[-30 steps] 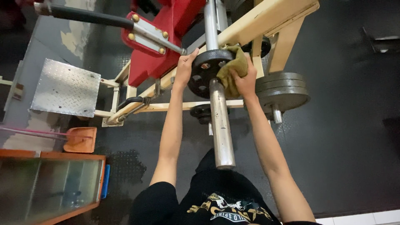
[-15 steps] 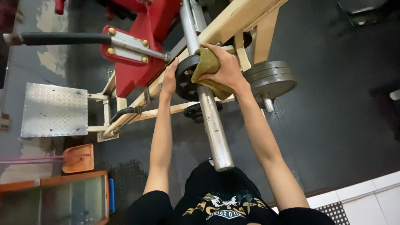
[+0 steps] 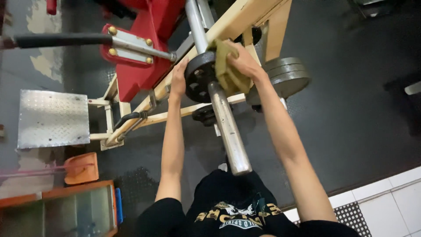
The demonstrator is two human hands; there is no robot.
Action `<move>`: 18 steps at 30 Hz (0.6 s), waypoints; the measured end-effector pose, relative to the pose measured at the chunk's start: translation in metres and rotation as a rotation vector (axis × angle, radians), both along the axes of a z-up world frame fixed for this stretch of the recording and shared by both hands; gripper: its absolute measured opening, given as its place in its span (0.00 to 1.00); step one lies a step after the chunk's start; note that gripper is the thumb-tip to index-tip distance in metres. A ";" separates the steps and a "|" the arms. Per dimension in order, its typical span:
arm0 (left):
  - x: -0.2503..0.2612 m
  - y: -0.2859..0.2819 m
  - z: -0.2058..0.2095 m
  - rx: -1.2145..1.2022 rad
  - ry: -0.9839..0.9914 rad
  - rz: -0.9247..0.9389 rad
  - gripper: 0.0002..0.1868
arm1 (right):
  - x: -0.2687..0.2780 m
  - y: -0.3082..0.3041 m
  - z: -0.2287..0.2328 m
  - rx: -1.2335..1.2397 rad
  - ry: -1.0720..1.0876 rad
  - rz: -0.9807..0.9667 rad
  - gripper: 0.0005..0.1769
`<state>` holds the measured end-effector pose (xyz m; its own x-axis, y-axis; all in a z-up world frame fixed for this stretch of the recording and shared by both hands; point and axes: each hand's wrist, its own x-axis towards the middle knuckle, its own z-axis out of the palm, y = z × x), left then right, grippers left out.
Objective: Cleaning weight plates and a gym machine using a cloth.
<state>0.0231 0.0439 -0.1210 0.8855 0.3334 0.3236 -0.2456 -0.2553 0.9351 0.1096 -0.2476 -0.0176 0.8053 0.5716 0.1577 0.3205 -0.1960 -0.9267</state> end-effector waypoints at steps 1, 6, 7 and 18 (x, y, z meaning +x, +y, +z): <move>-0.009 -0.002 0.016 0.002 0.006 0.005 0.27 | -0.009 0.004 0.006 0.002 0.006 0.005 0.37; -0.009 -0.005 0.020 -0.280 0.176 -0.213 0.31 | -0.051 0.017 0.060 -0.178 -0.448 -0.090 0.50; -0.006 -0.005 0.023 -0.277 0.160 -0.219 0.31 | -0.049 0.016 0.063 -0.177 -0.464 -0.097 0.50; -0.005 -0.006 0.004 0.040 0.135 -0.008 0.27 | -0.025 0.002 0.045 -0.031 -0.225 0.102 0.32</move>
<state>0.0184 0.0378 -0.1172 0.9245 0.3154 0.2142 -0.1202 -0.2920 0.9488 0.0849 -0.2458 0.0269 0.6900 0.6553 0.3073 0.5374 -0.1794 -0.8240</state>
